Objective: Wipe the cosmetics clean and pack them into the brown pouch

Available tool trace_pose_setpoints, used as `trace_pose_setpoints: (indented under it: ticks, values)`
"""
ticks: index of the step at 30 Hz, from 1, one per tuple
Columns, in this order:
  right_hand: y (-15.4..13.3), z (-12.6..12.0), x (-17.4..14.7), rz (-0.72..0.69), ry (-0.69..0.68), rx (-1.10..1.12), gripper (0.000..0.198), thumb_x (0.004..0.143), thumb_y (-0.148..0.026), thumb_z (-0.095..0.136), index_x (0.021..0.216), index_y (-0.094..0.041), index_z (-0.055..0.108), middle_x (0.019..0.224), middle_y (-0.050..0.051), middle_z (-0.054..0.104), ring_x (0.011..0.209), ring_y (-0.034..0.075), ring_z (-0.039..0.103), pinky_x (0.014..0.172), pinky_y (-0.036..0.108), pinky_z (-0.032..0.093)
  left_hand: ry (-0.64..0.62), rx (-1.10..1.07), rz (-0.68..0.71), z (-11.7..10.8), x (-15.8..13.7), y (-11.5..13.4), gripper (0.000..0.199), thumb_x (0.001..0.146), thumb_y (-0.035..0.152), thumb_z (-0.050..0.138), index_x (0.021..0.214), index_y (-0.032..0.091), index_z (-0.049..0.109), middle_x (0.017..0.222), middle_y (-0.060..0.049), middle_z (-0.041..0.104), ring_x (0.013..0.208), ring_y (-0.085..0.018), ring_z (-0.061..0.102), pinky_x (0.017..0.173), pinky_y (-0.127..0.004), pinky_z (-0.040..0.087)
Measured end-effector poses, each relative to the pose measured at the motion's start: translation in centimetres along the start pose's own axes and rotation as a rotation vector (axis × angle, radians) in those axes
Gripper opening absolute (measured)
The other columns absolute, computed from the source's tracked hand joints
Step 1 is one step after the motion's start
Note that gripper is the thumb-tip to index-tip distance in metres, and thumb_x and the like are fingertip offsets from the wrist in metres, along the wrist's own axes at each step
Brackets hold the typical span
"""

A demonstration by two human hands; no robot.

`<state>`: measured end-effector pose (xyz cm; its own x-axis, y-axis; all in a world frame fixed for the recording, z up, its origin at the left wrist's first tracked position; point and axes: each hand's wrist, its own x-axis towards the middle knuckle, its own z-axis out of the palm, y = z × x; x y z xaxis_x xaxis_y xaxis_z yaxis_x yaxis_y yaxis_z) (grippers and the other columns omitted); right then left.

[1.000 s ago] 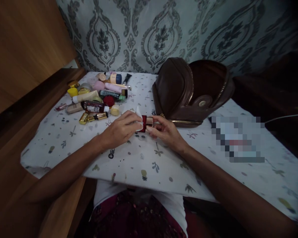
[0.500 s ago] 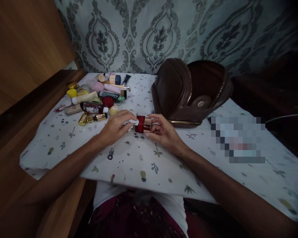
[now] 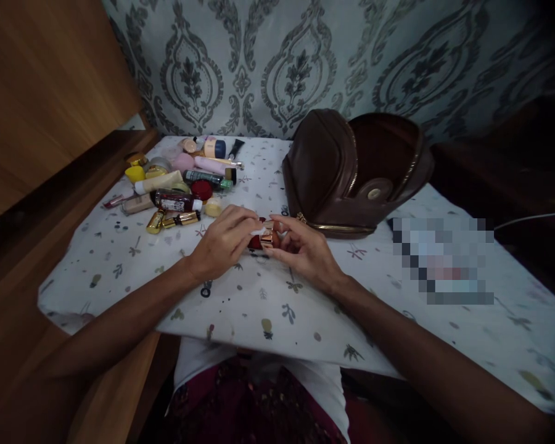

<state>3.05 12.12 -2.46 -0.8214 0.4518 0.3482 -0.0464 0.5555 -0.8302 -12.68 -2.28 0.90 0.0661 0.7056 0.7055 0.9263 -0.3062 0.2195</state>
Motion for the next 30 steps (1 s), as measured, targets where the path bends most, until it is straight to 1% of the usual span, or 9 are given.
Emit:
trace_pose_setpoints:
  ticks: [6, 9, 14, 16, 20, 23, 26, 28, 30]
  values:
    - [0.1, 0.1, 0.1, 0.131, 0.056, 0.113, 0.059, 0.074, -0.049, 0.076, 0.123, -0.02, 0.061, 0.078, -0.001, 0.06, 0.055, 0.01, 0.051, 0.05, 0.026, 0.044, -0.017, 0.027, 0.061, 0.2, 0.0, 0.3, 0.018, 0.096, 0.012, 0.045, 0.103, 0.018, 0.061, 0.107, -0.011, 0.064, 0.101, -0.021, 0.056, 0.088, -0.039, 0.048]
    - [-0.3, 0.1, 0.2, 0.211, 0.015, 0.167, 0.056, 0.076, -0.057, 0.069, 0.114, -0.017, 0.063, 0.067, -0.002, 0.057, 0.05, 0.011, 0.051, 0.046, 0.025, 0.042, -0.04, 0.0, 0.07, 0.0, 0.1, 0.1, 0.017, 0.096, 0.012, 0.047, 0.102, 0.017, 0.061, 0.105, -0.011, 0.065, 0.099, -0.021, 0.057, 0.088, -0.039, 0.049]
    - [-1.5, -0.1, 0.3, 0.224, -0.017, 0.058, 0.046, 0.083, -0.059, 0.061, 0.101, -0.017, 0.066, 0.058, -0.004, 0.052, 0.044, 0.01, 0.047, 0.047, 0.025, 0.039, -0.04, -0.055, 0.047, -0.4, 0.2, -0.6, 0.015, 0.095, 0.011, 0.049, 0.1, 0.017, 0.062, 0.099, -0.009, 0.067, 0.095, -0.02, 0.059, 0.084, -0.038, 0.05]
    - [-1.6, -0.2, 0.3, 0.2, -0.011, 0.009, 0.043, 0.085, -0.058, 0.059, 0.1, -0.018, 0.065, 0.064, -0.002, 0.056, 0.047, 0.01, 0.048, 0.049, 0.025, 0.04, -0.048, -0.059, 0.035, -0.4, 0.2, -0.9, 0.014, 0.094, 0.011, 0.05, 0.099, 0.017, 0.062, 0.098, -0.008, 0.067, 0.094, -0.019, 0.06, 0.083, -0.037, 0.05]
    - [-1.0, -0.1, 0.3, 0.123, 0.019, -0.05, 0.039, 0.086, -0.054, 0.059, 0.097, -0.016, 0.063, 0.089, 0.005, 0.064, 0.058, 0.011, 0.053, 0.055, 0.026, 0.043, -0.056, -0.059, -0.004, -0.4, 0.1, -1.1, 0.016, 0.092, 0.008, 0.051, 0.1, 0.016, 0.063, 0.099, -0.008, 0.066, 0.095, -0.02, 0.06, 0.083, -0.037, 0.051]
    - [-0.6, -0.2, 0.1, 0.096, 0.008, 0.024, 0.044, 0.087, -0.052, 0.06, 0.117, -0.019, 0.06, 0.098, 0.005, 0.062, 0.06, 0.011, 0.054, 0.056, 0.026, 0.045, -0.055, -0.055, -0.034, -0.4, 0.1, -1.0, 0.016, 0.092, 0.009, 0.051, 0.1, 0.016, 0.063, 0.098, -0.008, 0.065, 0.095, -0.019, 0.06, 0.083, -0.037, 0.051]
    - [-0.4, -0.4, -0.2, 0.064, -0.042, 0.106, 0.06, 0.084, -0.048, 0.067, 0.137, -0.026, 0.048, 0.107, 0.005, 0.06, 0.063, 0.01, 0.055, 0.058, 0.025, 0.048, -0.06, -0.049, -0.066, -0.4, 0.1, -1.1, 0.015, 0.093, 0.01, 0.051, 0.099, 0.016, 0.064, 0.097, -0.007, 0.065, 0.094, -0.02, 0.06, 0.083, -0.036, 0.051]
    - [-0.5, -0.5, -0.3, 0.025, -0.086, 0.123, 0.063, 0.082, -0.044, 0.071, 0.138, -0.028, 0.048, 0.112, 0.006, 0.06, 0.067, 0.01, 0.055, 0.062, 0.026, 0.051, -0.056, -0.038, -0.092, -0.4, 0.0, -1.3, 0.015, 0.092, 0.01, 0.051, 0.099, 0.015, 0.064, 0.095, -0.007, 0.065, 0.093, -0.02, 0.06, 0.083, -0.036, 0.051]
    - [-0.4, -0.6, -0.3, -0.011, -0.117, 0.15, 0.059, 0.082, -0.04, 0.072, 0.136, -0.028, 0.052, 0.116, 0.007, 0.06, 0.072, 0.012, 0.056, 0.067, 0.028, 0.053, -0.047, -0.03, -0.111, -0.4, -0.1, -1.4, 0.016, 0.092, 0.009, 0.051, 0.099, 0.015, 0.064, 0.095, -0.007, 0.065, 0.093, -0.02, 0.06, 0.084, -0.036, 0.051]
